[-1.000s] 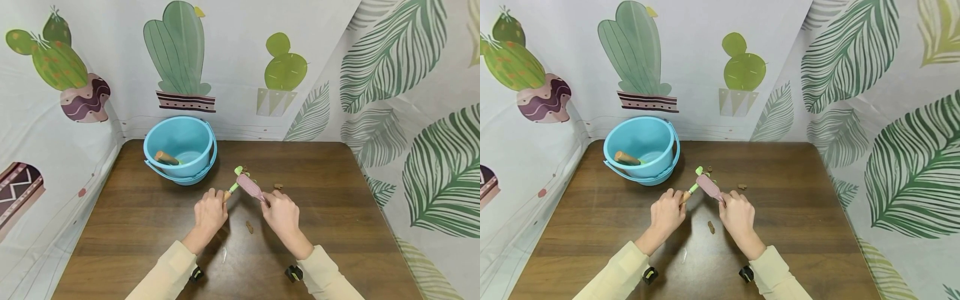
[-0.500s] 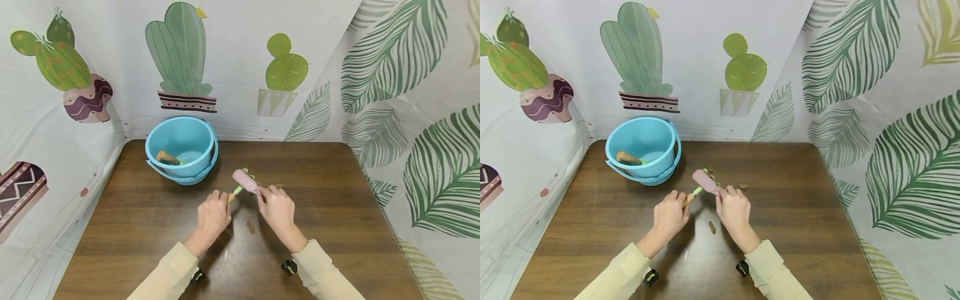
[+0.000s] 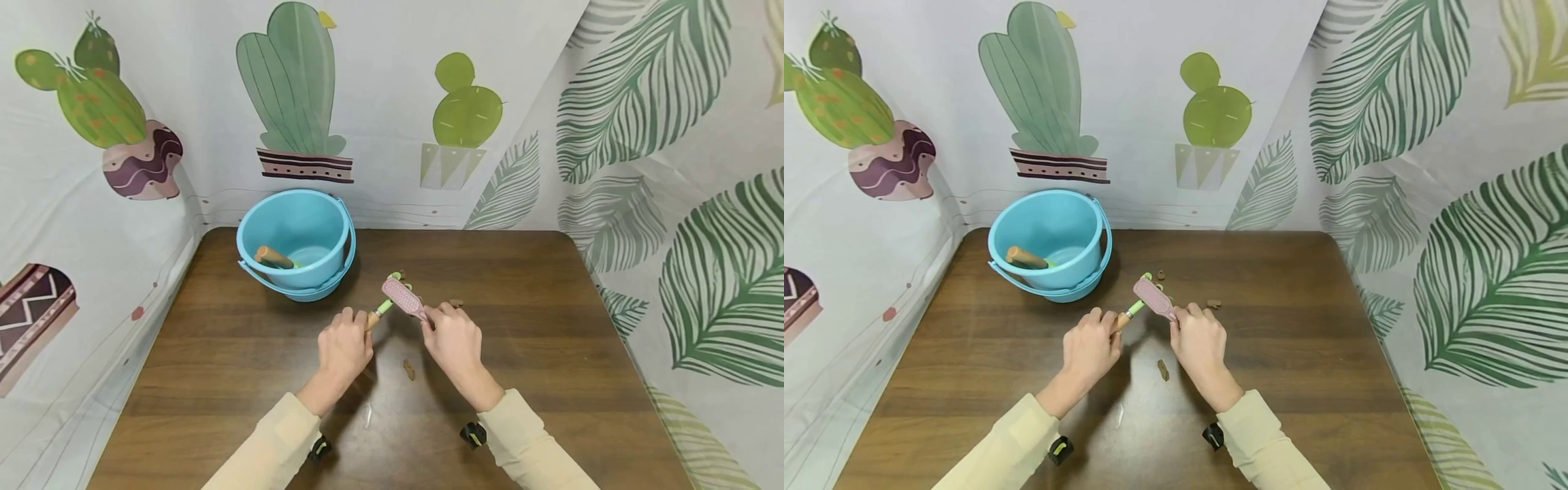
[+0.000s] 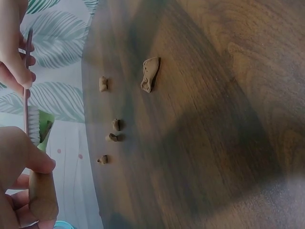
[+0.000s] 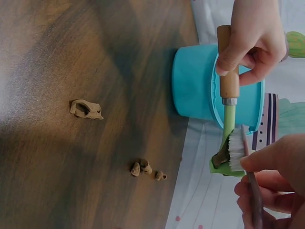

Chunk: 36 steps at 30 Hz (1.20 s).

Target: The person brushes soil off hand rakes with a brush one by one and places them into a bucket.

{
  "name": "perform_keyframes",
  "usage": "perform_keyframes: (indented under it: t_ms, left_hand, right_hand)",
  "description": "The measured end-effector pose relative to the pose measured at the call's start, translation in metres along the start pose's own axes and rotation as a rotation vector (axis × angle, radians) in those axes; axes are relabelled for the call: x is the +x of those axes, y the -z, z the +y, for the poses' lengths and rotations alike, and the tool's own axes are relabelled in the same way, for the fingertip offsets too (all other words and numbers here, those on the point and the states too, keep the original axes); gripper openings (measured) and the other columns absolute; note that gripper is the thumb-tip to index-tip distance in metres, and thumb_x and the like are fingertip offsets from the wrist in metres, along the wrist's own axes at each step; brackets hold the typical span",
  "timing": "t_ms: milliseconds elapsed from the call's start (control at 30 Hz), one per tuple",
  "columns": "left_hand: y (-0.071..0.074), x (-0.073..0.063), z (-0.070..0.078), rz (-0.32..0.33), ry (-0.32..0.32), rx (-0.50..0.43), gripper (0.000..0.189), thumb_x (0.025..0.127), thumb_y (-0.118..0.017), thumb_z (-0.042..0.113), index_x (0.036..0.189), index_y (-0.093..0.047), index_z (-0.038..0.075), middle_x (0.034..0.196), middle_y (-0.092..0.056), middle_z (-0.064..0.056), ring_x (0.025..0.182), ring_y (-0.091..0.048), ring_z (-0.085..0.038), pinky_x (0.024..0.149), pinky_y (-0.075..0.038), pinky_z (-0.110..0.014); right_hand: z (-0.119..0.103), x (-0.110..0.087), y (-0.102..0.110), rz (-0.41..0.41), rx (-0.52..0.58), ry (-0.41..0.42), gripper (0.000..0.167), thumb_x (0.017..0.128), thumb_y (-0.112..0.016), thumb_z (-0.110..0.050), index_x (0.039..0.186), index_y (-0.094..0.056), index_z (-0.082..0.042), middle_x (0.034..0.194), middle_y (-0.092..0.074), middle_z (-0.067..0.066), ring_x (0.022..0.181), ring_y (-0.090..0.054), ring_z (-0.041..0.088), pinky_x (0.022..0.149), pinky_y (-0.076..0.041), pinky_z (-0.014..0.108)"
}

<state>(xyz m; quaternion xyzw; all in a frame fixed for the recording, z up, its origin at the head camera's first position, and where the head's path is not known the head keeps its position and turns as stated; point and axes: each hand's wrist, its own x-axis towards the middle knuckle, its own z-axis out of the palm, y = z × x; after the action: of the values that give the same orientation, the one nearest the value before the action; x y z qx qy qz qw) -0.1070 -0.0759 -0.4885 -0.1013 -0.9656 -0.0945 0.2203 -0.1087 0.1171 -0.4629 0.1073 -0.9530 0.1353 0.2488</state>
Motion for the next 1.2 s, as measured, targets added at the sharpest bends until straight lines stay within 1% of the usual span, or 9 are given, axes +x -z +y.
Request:
perform_keyframes:
  t_ms: [200, 433, 600, 767, 1033, 1200]
  left_hand:
    - [-0.001, 0.001, -0.001, 0.009, 0.010, -0.006, 0.023, 0.064, -0.074, 0.016, 0.079, -0.060, 0.009, 0.067, -0.047, -0.004, 0.058, -0.052, -0.024, 0.041, -0.041, -0.036]
    - [-0.001, 0.002, -0.007, 0.021, 0.035, -0.005, 0.023, 0.064, -0.075, 0.016, 0.081, -0.061, 0.008, 0.069, -0.049, -0.006, 0.059, -0.053, -0.026, 0.042, -0.041, -0.037]
    - [0.000, 0.002, -0.008, 0.025, 0.036, -0.016, 0.023, 0.064, -0.074, 0.015, 0.080, -0.060, 0.007, 0.069, -0.049, -0.007, 0.059, -0.053, -0.026, 0.041, -0.040, -0.037]
    - [0.000, 0.002, -0.009, 0.015, 0.045, -0.023, 0.024, 0.065, -0.073, 0.015, 0.083, -0.060, 0.007, 0.070, -0.049, -0.007, 0.061, -0.053, -0.027, 0.042, -0.041, -0.038]
    - [-0.001, 0.002, -0.010, 0.009, 0.051, -0.024, 0.024, 0.066, -0.073, 0.015, 0.084, -0.061, 0.007, 0.070, -0.050, -0.007, 0.060, -0.053, -0.027, 0.042, -0.041, -0.037]
    - [-0.002, 0.002, -0.011, 0.005, 0.060, -0.024, 0.024, 0.065, -0.074, 0.016, 0.084, -0.060, 0.007, 0.071, -0.049, -0.007, 0.060, -0.053, -0.027, 0.042, -0.040, -0.038]
  right_hand:
    - [0.000, -0.001, 0.003, -0.013, 0.012, -0.012, 0.020, 0.068, -0.074, -0.013, 0.089, -0.075, -0.013, 0.072, -0.063, 0.001, 0.056, -0.056, 0.022, 0.041, -0.044, 0.038]
    - [0.000, -0.004, 0.005, -0.016, 0.010, -0.008, 0.020, 0.068, -0.074, -0.012, 0.088, -0.075, -0.014, 0.072, -0.062, 0.000, 0.056, -0.056, 0.022, 0.042, -0.044, 0.039]
    - [0.001, -0.006, 0.005, -0.014, 0.009, -0.008, 0.020, 0.068, -0.074, -0.012, 0.088, -0.075, -0.013, 0.072, -0.063, 0.000, 0.057, -0.056, 0.022, 0.041, -0.043, 0.038]
    - [0.003, -0.010, 0.004, -0.004, 0.011, -0.007, 0.021, 0.068, -0.075, -0.013, 0.088, -0.074, -0.014, 0.072, -0.063, 0.000, 0.056, -0.055, 0.021, 0.040, -0.042, 0.036]
    - [0.008, -0.017, 0.003, 0.034, 0.017, -0.003, 0.020, 0.067, -0.077, -0.014, 0.087, -0.074, -0.013, 0.071, -0.063, 0.000, 0.054, -0.054, 0.020, 0.039, -0.042, 0.034]
    - [0.010, -0.020, 0.004, 0.030, 0.017, -0.013, 0.019, 0.068, -0.076, -0.013, 0.087, -0.074, -0.013, 0.070, -0.062, -0.001, 0.054, -0.054, 0.018, 0.039, -0.042, 0.034]
